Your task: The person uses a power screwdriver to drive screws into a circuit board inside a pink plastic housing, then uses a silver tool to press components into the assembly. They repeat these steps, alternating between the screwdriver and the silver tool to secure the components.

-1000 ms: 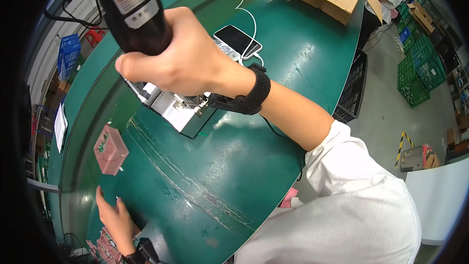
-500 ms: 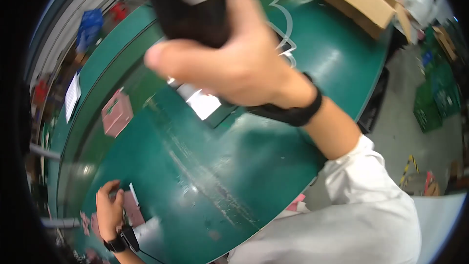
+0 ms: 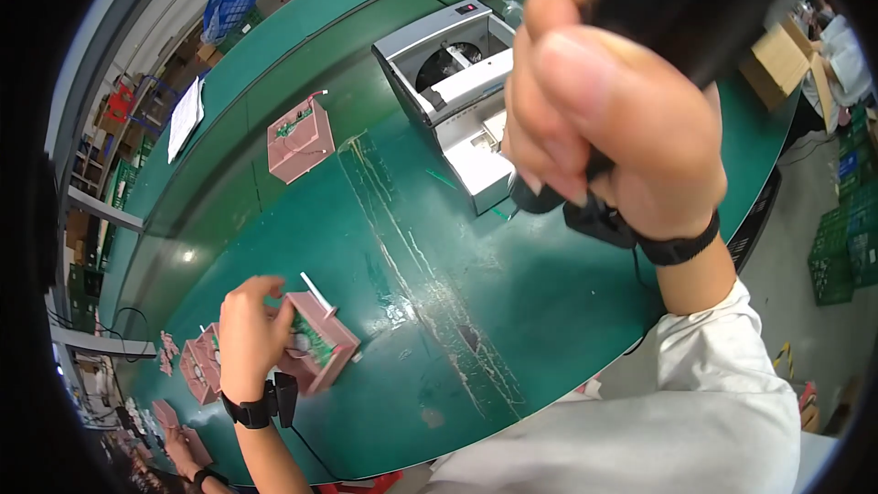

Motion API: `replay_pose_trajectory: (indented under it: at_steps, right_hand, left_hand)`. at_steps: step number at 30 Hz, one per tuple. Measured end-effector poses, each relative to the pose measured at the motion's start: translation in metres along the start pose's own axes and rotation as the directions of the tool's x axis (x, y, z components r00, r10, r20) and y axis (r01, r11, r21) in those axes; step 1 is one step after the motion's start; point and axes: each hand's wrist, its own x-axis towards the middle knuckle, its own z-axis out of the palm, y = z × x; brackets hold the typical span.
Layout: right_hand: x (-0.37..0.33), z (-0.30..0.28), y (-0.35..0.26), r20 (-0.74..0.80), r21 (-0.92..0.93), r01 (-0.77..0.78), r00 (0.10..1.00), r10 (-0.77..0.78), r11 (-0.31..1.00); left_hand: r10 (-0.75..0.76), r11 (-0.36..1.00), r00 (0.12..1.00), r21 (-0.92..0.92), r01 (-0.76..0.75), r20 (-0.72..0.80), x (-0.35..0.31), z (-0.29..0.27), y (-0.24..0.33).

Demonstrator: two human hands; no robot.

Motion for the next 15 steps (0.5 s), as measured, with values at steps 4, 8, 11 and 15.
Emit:
replay_pose_trajectory:
  at_steps: [4,8,11,15]
  right_hand:
    - [-0.008,0.020,-0.015,0.032,0.074,-0.028,0.999,0.026,0.997]
    - [-0.015,0.051,-0.006,-0.079,0.041,0.010,0.997,-0.006,0.999]
    - [-0.011,0.062,-0.023,-0.092,-0.045,-0.006,0.996,0.002,0.999]
    - [-0.006,0.073,-0.019,-0.064,-0.074,-0.024,0.998,0.019,0.997]
  left_hand:
    - [0.141,0.956,0.988,-0.251,-0.153,-0.064,0.001,0.027,0.049]
    - [0.211,0.930,0.977,-0.316,-0.187,0.041,-0.015,0.033,0.070]
    - [0.250,0.956,0.962,-0.183,-0.228,0.108,-0.025,0.018,0.095]
    - [0.434,0.881,0.887,-0.131,-0.454,-0.155,-0.024,0.016,0.110]
